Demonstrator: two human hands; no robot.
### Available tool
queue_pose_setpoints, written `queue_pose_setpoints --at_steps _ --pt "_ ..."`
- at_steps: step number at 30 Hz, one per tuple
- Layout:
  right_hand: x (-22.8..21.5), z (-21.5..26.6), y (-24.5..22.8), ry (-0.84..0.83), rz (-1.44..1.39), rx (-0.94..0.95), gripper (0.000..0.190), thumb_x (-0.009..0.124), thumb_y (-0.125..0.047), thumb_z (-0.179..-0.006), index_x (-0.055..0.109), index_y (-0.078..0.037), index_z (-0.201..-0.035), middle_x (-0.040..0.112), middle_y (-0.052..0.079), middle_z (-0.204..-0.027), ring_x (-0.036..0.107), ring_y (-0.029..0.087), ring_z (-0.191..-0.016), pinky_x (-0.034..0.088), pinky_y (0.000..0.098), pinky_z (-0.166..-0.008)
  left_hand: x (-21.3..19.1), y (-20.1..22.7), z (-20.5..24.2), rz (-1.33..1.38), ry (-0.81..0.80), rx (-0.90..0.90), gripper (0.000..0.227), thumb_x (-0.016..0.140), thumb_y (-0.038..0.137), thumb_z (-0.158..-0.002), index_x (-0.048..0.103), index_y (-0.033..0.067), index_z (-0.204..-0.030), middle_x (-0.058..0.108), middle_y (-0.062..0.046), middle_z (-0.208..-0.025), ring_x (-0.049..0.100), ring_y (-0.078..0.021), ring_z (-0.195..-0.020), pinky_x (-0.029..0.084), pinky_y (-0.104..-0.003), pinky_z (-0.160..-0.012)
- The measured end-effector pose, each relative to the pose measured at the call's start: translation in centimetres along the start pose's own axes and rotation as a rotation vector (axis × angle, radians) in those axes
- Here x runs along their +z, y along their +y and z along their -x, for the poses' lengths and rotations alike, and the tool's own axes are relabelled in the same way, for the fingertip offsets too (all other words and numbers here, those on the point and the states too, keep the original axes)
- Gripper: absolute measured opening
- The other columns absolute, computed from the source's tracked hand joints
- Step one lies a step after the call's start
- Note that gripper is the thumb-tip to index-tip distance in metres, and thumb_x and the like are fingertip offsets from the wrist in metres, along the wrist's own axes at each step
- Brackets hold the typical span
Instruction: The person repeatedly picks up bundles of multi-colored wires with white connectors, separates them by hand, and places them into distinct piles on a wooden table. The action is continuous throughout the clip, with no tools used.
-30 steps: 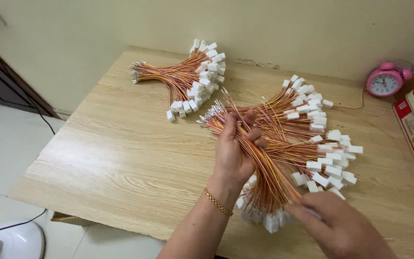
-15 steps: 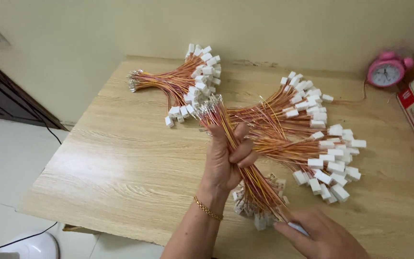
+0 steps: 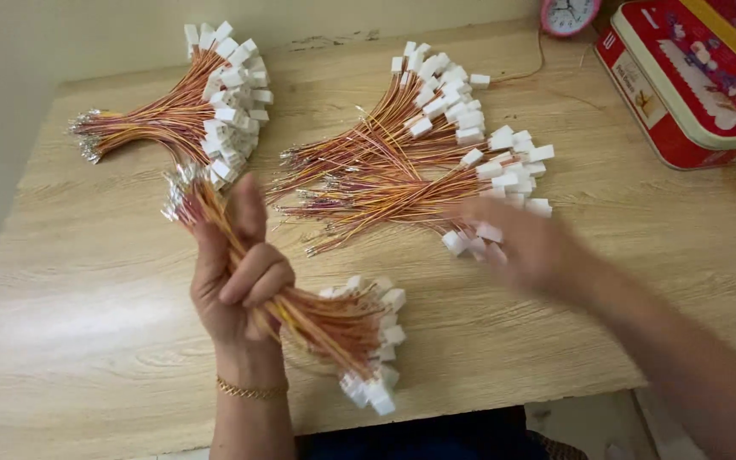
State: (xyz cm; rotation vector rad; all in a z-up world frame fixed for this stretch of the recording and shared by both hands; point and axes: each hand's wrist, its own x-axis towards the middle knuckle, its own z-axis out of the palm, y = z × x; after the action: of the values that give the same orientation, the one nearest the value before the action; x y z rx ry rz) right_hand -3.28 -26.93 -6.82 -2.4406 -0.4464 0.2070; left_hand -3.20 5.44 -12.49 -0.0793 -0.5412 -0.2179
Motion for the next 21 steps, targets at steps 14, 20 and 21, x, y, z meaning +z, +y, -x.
queue_pose_setpoints --at_steps 14,20,21 --pt "-2.1 -13.0 5.4 -0.312 0.641 0.257 0.043 0.042 -0.023 -0.100 0.058 -0.030 -0.139 0.054 0.003 -0.142 0.039 0.030 -0.137 0.018 0.0614 -0.123 6.0 -0.8 2.6 -0.088 0.135 -0.043 0.050 0.044 0.025 -0.119 0.030 0.0044 -0.162 0.074 -0.004 -0.108 0.051 -0.0004 -0.061 0.037 -0.015 -0.050" --pt "-3.7 -13.7 6.6 -0.181 0.687 0.120 0.030 0.041 -0.036 -0.108 0.068 -0.023 -0.110 0.063 0.001 -0.112 0.051 0.019 -0.100 0.041 0.0392 -0.093 5.7 -1.5 2.6 -0.090 0.193 -0.051 0.046 0.041 0.024 -0.117 0.033 0.0074 -0.160 0.069 -0.001 -0.101 0.049 0.0002 -0.059 0.036 -0.015 -0.050" --pt "-4.0 -13.9 7.2 -0.111 0.693 0.073 0.034 0.040 -0.030 -0.113 0.067 -0.018 -0.095 0.063 0.002 -0.090 0.055 0.015 -0.077 0.050 0.0330 -0.075 5.7 -1.6 2.5 -0.097 0.201 -0.045 0.046 0.041 0.023 -0.117 0.034 0.0064 -0.159 0.068 -0.002 -0.100 0.049 0.0001 -0.058 0.035 -0.015 -0.049"
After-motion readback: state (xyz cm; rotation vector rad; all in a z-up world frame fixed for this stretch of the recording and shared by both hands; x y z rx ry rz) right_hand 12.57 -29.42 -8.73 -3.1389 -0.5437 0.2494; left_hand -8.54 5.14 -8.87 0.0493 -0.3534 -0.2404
